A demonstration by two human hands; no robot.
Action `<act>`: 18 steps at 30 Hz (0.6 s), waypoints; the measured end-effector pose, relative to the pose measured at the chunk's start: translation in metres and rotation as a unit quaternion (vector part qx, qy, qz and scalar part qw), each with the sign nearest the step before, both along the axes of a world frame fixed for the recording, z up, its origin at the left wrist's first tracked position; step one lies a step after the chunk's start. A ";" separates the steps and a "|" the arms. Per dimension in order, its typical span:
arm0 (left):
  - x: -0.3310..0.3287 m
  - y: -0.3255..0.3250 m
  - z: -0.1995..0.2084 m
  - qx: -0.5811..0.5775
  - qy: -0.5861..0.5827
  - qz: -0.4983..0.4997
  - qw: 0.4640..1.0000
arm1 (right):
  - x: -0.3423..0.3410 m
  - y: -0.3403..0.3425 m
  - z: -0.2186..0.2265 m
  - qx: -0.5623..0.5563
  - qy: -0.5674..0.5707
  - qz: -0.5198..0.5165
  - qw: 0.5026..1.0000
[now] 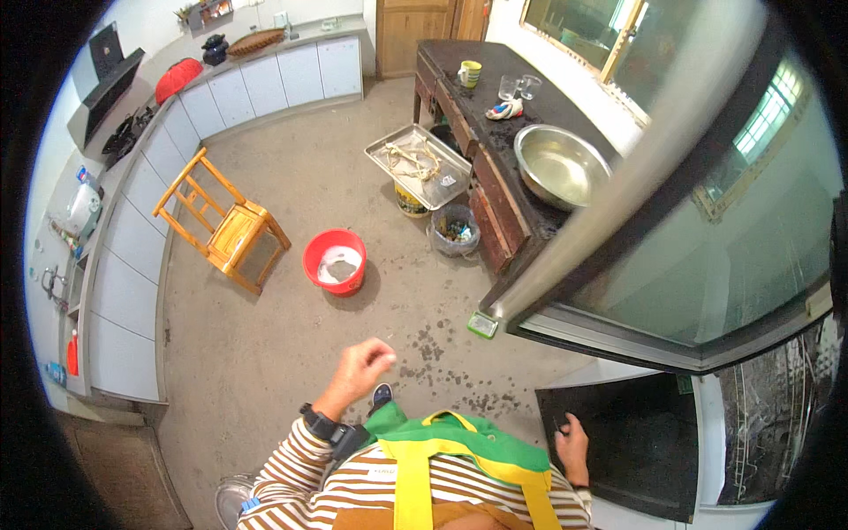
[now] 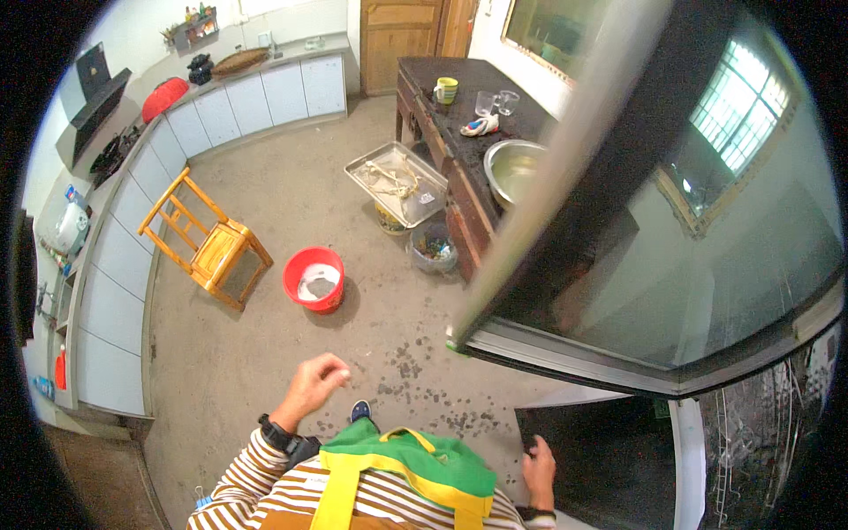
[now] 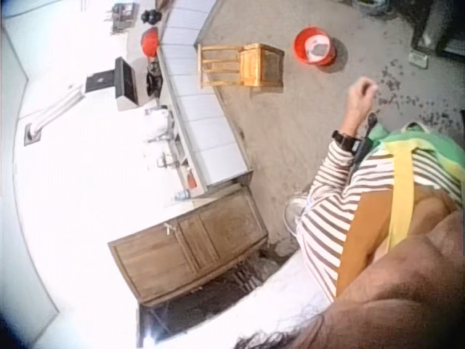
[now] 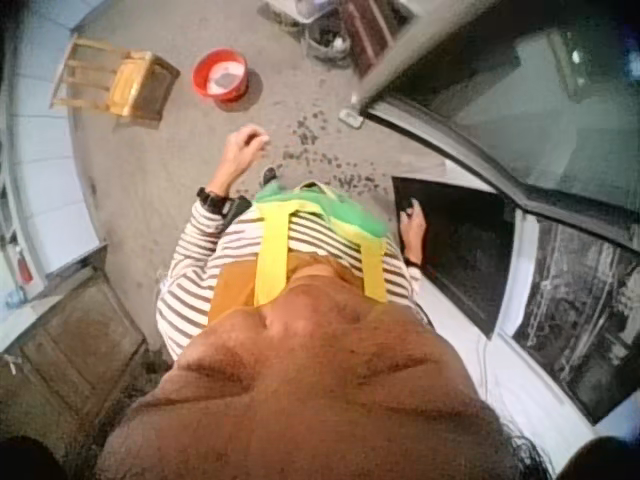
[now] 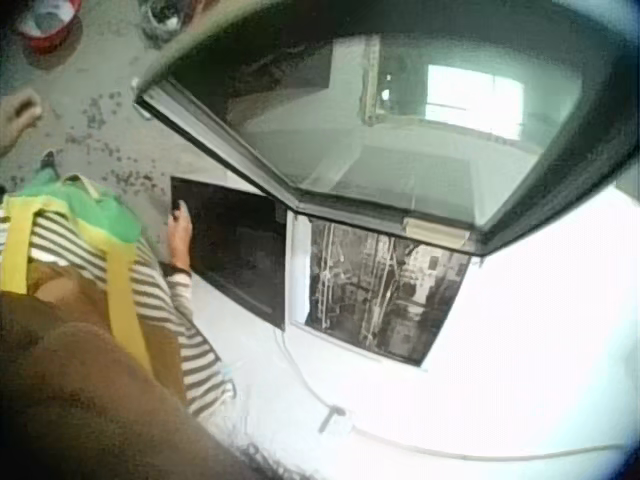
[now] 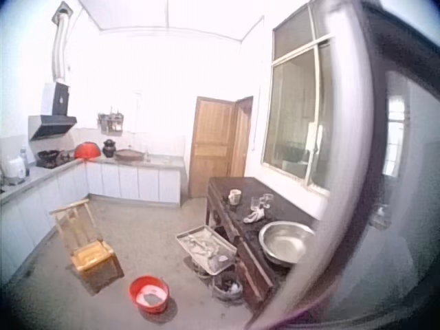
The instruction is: The person moves glass cups and a mug between a sterilization cabinet and a basin of water, rinsing them by hand.
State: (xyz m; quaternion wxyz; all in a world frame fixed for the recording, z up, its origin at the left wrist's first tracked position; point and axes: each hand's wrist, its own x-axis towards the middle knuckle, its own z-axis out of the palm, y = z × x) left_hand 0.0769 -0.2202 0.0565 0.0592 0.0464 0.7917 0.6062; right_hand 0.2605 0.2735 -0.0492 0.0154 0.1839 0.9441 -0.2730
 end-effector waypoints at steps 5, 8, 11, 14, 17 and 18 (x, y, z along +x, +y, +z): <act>-0.094 -0.088 0.017 0.104 -0.049 0.080 0.990 | -0.096 -0.075 -0.020 -0.054 -0.025 0.059 0.997; -0.155 -0.119 0.023 0.281 -0.128 0.127 0.943 | -0.136 -0.105 -0.015 -0.049 0.006 0.030 0.998; -0.238 -0.146 -0.020 0.510 -0.139 0.188 0.828 | -0.141 -0.104 -0.050 -0.013 -0.009 0.063 0.998; -0.311 -0.126 -0.021 0.537 -0.153 0.214 0.802 | -0.152 -0.108 -0.070 0.027 -0.095 0.079 0.992; -0.352 -0.095 0.007 0.481 -0.144 0.126 0.855 | -0.152 -0.089 -0.133 -0.025 -0.125 0.085 0.988; -0.374 -0.087 0.014 0.456 -0.143 0.114 0.871 | -0.140 -0.071 -0.178 -0.072 -0.093 0.075 0.990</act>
